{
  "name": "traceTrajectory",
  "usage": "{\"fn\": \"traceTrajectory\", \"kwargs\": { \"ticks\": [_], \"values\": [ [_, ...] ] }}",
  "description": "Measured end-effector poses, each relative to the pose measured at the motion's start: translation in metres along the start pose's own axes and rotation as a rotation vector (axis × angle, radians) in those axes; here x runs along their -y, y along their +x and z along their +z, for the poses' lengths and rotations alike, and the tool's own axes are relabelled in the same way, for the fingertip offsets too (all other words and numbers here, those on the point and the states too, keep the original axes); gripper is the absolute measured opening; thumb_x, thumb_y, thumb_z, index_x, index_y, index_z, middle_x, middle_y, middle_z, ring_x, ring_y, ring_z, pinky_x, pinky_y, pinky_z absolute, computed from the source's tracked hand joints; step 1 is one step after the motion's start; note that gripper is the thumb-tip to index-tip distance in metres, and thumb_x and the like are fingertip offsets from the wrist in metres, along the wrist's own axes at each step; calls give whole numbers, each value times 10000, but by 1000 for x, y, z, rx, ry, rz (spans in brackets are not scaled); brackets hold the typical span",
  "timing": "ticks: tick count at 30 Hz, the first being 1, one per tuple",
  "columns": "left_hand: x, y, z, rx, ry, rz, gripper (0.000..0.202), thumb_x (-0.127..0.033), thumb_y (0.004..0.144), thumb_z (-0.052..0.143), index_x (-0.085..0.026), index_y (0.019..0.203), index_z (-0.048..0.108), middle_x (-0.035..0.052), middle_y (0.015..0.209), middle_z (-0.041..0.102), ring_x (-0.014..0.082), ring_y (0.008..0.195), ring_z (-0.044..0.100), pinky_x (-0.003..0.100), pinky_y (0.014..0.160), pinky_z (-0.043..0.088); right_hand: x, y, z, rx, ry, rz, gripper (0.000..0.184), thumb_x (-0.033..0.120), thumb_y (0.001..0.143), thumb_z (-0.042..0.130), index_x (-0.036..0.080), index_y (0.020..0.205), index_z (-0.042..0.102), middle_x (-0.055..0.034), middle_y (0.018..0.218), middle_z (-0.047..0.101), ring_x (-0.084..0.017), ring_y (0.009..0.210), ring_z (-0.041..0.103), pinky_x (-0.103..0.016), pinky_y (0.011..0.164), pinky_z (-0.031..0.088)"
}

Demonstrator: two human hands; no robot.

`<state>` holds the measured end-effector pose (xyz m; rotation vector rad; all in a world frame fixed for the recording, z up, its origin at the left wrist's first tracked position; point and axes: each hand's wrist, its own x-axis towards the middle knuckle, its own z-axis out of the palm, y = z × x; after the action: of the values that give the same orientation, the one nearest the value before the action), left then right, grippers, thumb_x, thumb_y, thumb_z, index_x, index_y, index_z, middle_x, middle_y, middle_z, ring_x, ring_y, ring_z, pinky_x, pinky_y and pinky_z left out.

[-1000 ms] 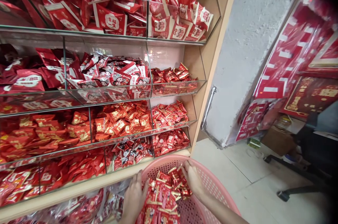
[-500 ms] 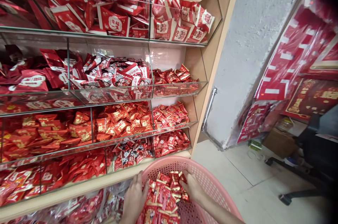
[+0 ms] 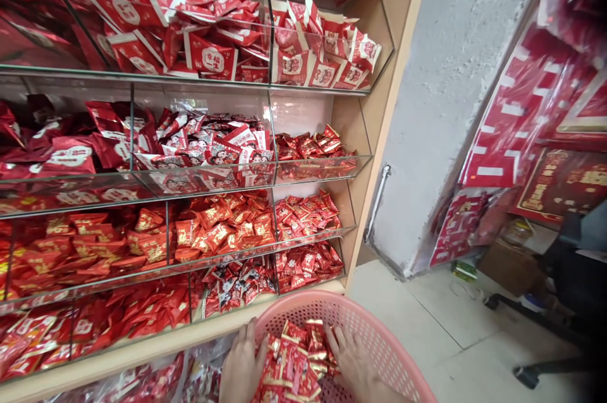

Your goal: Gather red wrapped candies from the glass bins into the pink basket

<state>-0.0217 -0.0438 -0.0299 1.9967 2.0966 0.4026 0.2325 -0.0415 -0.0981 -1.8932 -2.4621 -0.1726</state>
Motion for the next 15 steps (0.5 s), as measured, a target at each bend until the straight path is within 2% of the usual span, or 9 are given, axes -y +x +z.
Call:
{"fn": "traceTrajectory", "kwargs": {
  "ticks": [2,5,9,11,12,14,15],
  "values": [
    [-2,0,-2,21,3,-17,550,-419,831,257,-111,1277,355,119,1306,445,206,1187,434,318,957,365,0,0,12,-3,-4,13,844,302,530,727,238,1300,385,-156,1180,504,-344,1068,449,-514,892,328],
    [-4,-1,-5,48,13,-28,568,-409,832,247,-92,1295,332,124,1326,420,212,1209,407,327,978,349,0,0,24,-8,-11,39,931,343,488,740,237,1325,345,-159,1190,495,-357,1059,452,-532,894,317],
    [-2,1,-4,54,13,-18,553,-380,829,254,-80,1286,343,129,1313,435,208,1188,430,319,961,369,1,6,22,33,51,50,995,336,415,766,227,1317,362,-178,1223,480,-384,1072,449,-541,879,324],
    [0,3,-2,38,0,-18,525,-370,822,282,-115,1273,369,113,1294,463,204,1161,460,312,933,393,-2,14,3,120,128,86,978,302,392,770,210,1294,404,-193,1248,461,-400,1094,436,-536,867,336],
    [2,5,0,26,-11,-10,509,-367,820,296,-139,1266,383,101,1281,480,201,1150,472,306,923,401,-6,19,-13,168,180,103,952,299,385,769,199,1271,437,-196,1256,455,-404,1103,430,-527,864,343],
    [4,9,2,17,-20,-8,485,-362,815,332,-167,1251,410,86,1247,514,200,1130,491,296,904,414,-16,31,-63,251,326,75,857,345,380,763,198,1190,526,-170,1246,473,-385,1095,446,-471,847,377],
    [4,10,3,11,-19,-16,468,-360,813,354,-183,1241,427,78,1230,528,200,1121,498,290,898,419,-23,37,-97,204,436,12,740,409,421,740,218,1118,580,-129,1195,521,-341,1054,487,-418,828,398]
  ]
}}
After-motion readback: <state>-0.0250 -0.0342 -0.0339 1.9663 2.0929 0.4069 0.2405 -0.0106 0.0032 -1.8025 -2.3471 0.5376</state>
